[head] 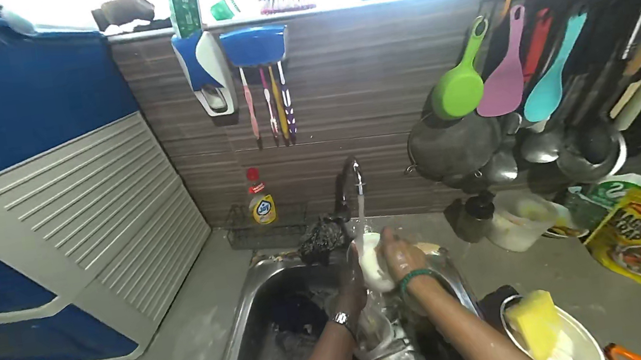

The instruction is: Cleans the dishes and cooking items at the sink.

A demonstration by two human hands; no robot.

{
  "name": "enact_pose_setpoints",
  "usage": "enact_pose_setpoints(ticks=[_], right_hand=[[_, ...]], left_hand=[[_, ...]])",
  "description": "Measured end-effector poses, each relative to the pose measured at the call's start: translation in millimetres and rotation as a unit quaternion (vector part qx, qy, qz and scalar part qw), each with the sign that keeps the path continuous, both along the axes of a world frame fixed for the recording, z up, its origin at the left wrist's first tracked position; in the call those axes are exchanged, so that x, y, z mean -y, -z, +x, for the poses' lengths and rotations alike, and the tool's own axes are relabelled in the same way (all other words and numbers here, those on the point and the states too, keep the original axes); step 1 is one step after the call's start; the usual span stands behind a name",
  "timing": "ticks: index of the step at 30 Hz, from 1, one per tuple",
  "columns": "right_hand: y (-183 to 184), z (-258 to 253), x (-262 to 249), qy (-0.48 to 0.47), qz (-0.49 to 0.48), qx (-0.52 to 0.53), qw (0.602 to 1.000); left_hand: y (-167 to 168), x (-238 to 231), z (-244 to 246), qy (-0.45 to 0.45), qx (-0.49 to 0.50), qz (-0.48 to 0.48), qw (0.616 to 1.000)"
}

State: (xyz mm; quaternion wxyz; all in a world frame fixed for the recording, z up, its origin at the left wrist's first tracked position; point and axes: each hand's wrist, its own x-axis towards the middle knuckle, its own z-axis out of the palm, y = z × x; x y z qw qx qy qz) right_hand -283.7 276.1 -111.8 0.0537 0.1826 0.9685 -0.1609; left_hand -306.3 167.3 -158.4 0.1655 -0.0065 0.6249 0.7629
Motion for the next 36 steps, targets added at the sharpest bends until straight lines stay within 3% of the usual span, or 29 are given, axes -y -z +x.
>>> enact_pose_setpoints(ticks=[5,6,8,9,10,12,13,14,15,16,18,20,22,25,29,33,36], right_hand=[[46,38,29,-0.208,-0.045,-0.082,0.974],[48,43,27,-0.207,-0.079,-0.087,0.971],[46,43,25,-0.109,-0.197,-0.159,0.961],[43,38,25,-0.039,-0.283,-0.211,0.935],[42,31,25,0.035,-0.383,-0.267,0.884],[36,15,26,0.170,-0.574,-0.327,0.731],[28,13,27,0.216,-0.642,-0.320,0.663],[21,13,26,0.237,-0.681,-0.306,0.621],[17,14,25,0.238,-0.690,-0.299,0.615],[17,14,26,0.224,-0.670,-0.300,0.641],[21,11,26,0.156,-0.544,-0.307,0.765],[26,8,23,0.043,-0.353,-0.282,0.891],[29,10,18,-0.081,-0.154,-0.236,0.956],[39,35,11,-0.198,0.012,-0.267,0.943],[68,98,10,-0.254,0.034,-0.291,0.922],[115,118,22,-0.329,-0.021,0.032,0.944],[136,96,32,-0.316,-0.017,0.119,0.941]], left_hand=[[-6,20,-34,0.097,-0.046,-0.200,0.974],[-13,22,-38,0.137,-0.050,-0.218,0.965],[-24,14,-36,0.192,-0.108,-0.255,0.941],[-32,6,-30,0.202,-0.154,-0.270,0.929],[-37,-4,-25,0.198,-0.209,-0.304,0.908],[-41,-15,-23,0.182,-0.300,-0.371,0.860],[-42,-15,-27,0.167,-0.315,-0.380,0.853],[-44,-13,-33,0.152,-0.299,-0.380,0.862],[-43,-9,-41,0.137,-0.262,-0.358,0.886],[-38,-5,-50,0.123,-0.228,-0.328,0.909],[-30,2,-50,0.108,-0.180,-0.252,0.945],[-31,4,-34,0.130,-0.139,-0.172,0.967],[-24,-2,-24,0.101,-0.104,-0.119,0.982],[-1,5,-27,0.057,-0.008,-0.082,0.995],[3,12,-42,0.062,0.059,-0.070,0.994],[-9,8,-54,0.132,-0.106,-0.243,0.955],[-27,8,-58,0.171,-0.190,-0.322,0.912]])
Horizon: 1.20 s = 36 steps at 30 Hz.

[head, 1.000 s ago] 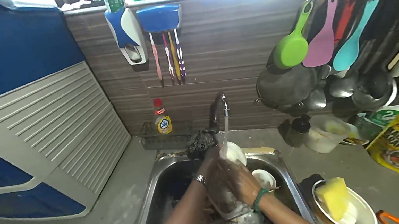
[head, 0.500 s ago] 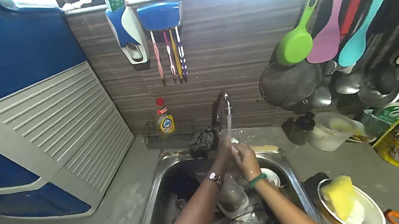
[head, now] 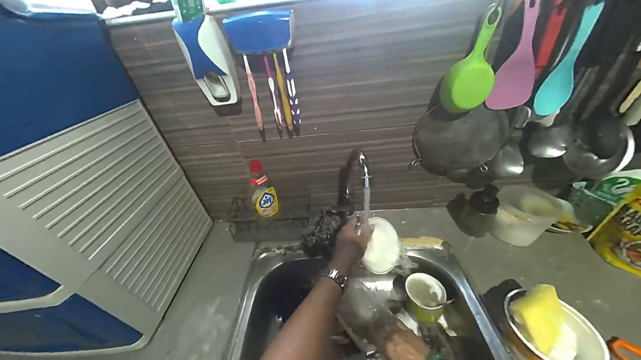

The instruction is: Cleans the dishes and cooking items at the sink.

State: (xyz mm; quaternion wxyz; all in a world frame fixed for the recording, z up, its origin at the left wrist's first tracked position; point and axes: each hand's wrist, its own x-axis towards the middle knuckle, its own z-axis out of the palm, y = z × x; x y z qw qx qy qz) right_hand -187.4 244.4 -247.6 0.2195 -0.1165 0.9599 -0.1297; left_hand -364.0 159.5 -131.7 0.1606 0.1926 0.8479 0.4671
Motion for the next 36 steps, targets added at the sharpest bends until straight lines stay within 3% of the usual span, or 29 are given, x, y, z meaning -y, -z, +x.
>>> enact_pose_setpoints(ticks=[3,7,11,14,17,20,24,25,27,30,32,34,36], right_hand=[[-27,-29,7,0.090,-0.100,0.004,0.991],[-78,-86,-4,0.243,-0.329,-0.039,0.912],[-102,-137,-13,0.393,-0.358,0.013,0.847],[-116,-144,-12,0.444,-0.362,0.038,0.818],[-125,-134,-11,0.489,-0.458,0.059,0.740],[-133,-122,-12,0.523,-0.532,0.062,0.663],[-142,-104,-18,0.541,-0.585,0.049,0.602],[-143,-99,-18,0.539,-0.584,0.044,0.606],[-143,-90,-13,0.511,-0.549,0.025,0.661],[-140,-73,6,0.361,-0.363,-0.025,0.859],[-144,-63,21,0.204,-0.213,-0.038,0.955],[-142,-68,21,0.094,-0.197,-0.034,0.975],[-139,-84,7,0.132,-0.303,-0.007,0.944]], left_hand=[[-32,15,11,0.019,-0.050,-0.112,0.992],[-63,52,18,-0.019,-0.122,-0.194,0.973],[-84,100,14,-0.059,-0.164,-0.220,0.960],[-82,126,11,-0.066,-0.149,-0.269,0.949],[-64,138,6,-0.052,-0.112,-0.291,0.949],[-51,132,9,0.015,-0.085,-0.293,0.952],[-43,106,14,0.065,-0.074,-0.279,0.955],[-46,98,15,0.068,-0.070,-0.277,0.956],[-48,87,15,0.057,-0.039,-0.246,0.967],[-41,75,23,0.021,0.083,-0.102,0.991],[-23,72,31,-0.011,0.204,-0.017,0.979],[5,74,37,-0.045,0.272,0.036,0.960],[35,79,43,-0.070,0.309,0.083,0.945]])
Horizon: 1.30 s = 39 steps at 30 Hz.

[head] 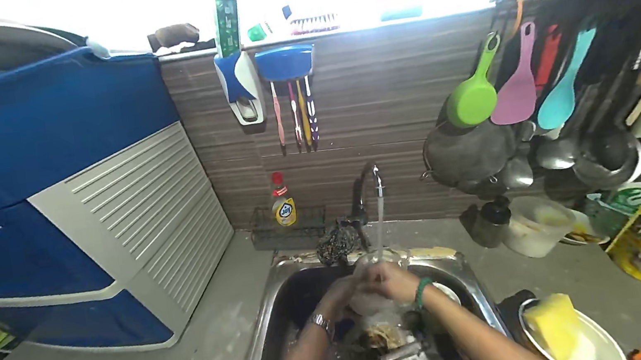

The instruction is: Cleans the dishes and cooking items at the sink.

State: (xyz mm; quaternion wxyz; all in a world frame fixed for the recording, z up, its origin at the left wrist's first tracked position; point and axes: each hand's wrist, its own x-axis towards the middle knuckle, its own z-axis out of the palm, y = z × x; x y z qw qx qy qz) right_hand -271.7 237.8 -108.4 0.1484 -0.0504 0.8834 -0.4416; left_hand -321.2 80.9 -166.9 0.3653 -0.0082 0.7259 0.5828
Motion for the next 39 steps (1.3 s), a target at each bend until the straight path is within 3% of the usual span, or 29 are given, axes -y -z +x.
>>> enact_pose_setpoints(ticks=[2,4,6,9,12,14,15,17,20,23,25,27,30,32,35,39], right_hand=[[-5,-20,-10,0.167,-0.201,0.052,0.964],[-12,-40,-10,0.316,-0.364,0.061,0.874],[-16,-55,-8,0.358,-0.406,0.061,0.839],[-22,-67,-8,0.311,-0.288,0.088,0.902],[-48,-61,-14,0.152,-0.200,0.132,0.959],[-66,-54,-21,0.098,-0.187,0.110,0.971],[-67,-56,-26,0.114,-0.156,0.074,0.978],[-66,-60,-36,0.159,-0.087,0.015,0.983],[-82,-47,-37,0.116,-0.096,0.007,0.989],[-77,-52,-46,0.150,0.004,-0.033,0.988],[-80,-50,-47,0.113,-0.026,-0.024,0.993],[-79,-52,-49,0.088,-0.071,0.003,0.994],[-52,-80,-71,0.111,0.020,-0.050,0.992],[-41,-96,-78,0.116,0.076,-0.056,0.989],[-23,-123,-78,0.114,0.158,-0.063,0.979],[1,-158,-68,0.014,0.192,-0.110,0.975]], left_hand=[[24,0,6,-0.033,0.022,0.010,0.999],[38,-4,14,-0.054,0.021,0.004,0.998],[44,-6,19,-0.054,0.008,0.007,0.999],[41,-11,18,-0.052,-0.042,-0.003,0.998],[18,-17,8,0.002,-0.164,-0.083,0.983],[-9,-24,6,0.086,-0.261,-0.164,0.947],[-22,-29,3,0.134,-0.310,-0.200,0.920],[-26,-44,-15,0.155,-0.430,-0.213,0.864],[-30,-60,-28,0.195,-0.512,-0.236,0.803],[-54,-69,-23,0.287,-0.459,-0.322,0.777],[-52,-71,-23,0.261,-0.463,-0.320,0.785],[-45,-67,-20,0.211,-0.435,-0.291,0.826],[-37,-58,-18,0.146,-0.251,-0.214,0.933],[-26,-58,-17,0.112,-0.209,-0.179,0.955],[-37,-63,-10,0.145,-0.267,-0.240,0.922],[-57,-58,1,0.198,-0.392,-0.357,0.825]])
